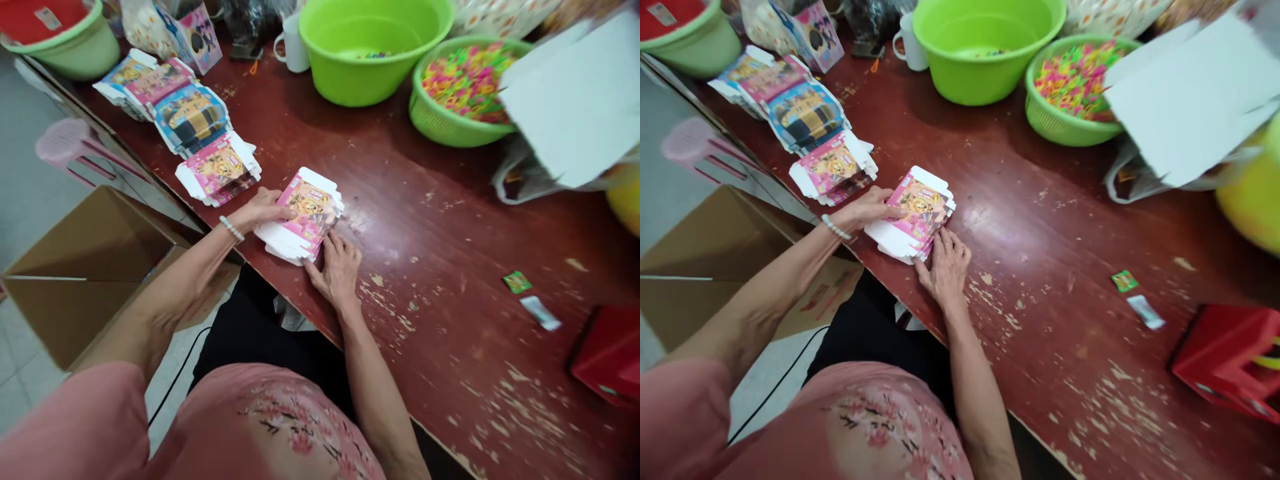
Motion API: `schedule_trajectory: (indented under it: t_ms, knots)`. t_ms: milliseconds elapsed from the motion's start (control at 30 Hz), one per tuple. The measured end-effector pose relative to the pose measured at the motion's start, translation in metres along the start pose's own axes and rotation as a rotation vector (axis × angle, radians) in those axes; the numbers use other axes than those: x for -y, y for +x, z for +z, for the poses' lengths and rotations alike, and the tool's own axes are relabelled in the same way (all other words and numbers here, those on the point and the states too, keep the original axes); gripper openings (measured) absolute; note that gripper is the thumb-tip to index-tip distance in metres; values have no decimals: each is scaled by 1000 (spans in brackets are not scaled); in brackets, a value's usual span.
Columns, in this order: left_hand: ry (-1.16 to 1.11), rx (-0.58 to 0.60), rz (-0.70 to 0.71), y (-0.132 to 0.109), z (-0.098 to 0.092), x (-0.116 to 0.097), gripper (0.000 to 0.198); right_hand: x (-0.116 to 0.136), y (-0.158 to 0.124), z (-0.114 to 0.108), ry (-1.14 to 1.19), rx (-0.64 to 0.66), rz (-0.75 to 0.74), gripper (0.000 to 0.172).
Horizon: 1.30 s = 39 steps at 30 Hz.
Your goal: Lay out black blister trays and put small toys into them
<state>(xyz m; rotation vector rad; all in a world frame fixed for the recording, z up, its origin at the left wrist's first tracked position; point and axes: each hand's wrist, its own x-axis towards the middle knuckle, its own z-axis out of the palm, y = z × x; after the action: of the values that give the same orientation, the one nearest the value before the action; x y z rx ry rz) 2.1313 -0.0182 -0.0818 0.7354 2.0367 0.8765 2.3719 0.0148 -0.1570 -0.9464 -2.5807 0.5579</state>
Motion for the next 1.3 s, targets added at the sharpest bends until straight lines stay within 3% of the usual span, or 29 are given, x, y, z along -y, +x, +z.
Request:
schedule_trajectory:
  t_ms: [167, 267, 567, 1000, 1100, 1200, 1300]
  knots:
    - [-176, 123, -77, 0, -2, -6, 31, 4, 7, 1, 5, 6, 27, 66]
    - [-211, 119, -82, 0, -3, -8, 30, 5, 8, 0, 19, -10, 22, 68]
    - [-306, 222, -160, 4, -4, -3, 39, 7, 8, -4, 16, -10, -2, 62]
    - [-440, 323, -74, -9, 5, -7, 55, 8, 7, -1, 5, -44, 62, 62]
    - [-522, 355, -42, -12, 3, 1, 54, 4, 5, -1, 106, -44, 44, 62]
    - [-608, 427, -14, -17, -6, 13, 54, -7, -3, 1, 350, -51, -12, 69]
    - [-622, 472, 13, -26, -18, 20, 59, -20, -17, -6, 662, -111, 93, 75]
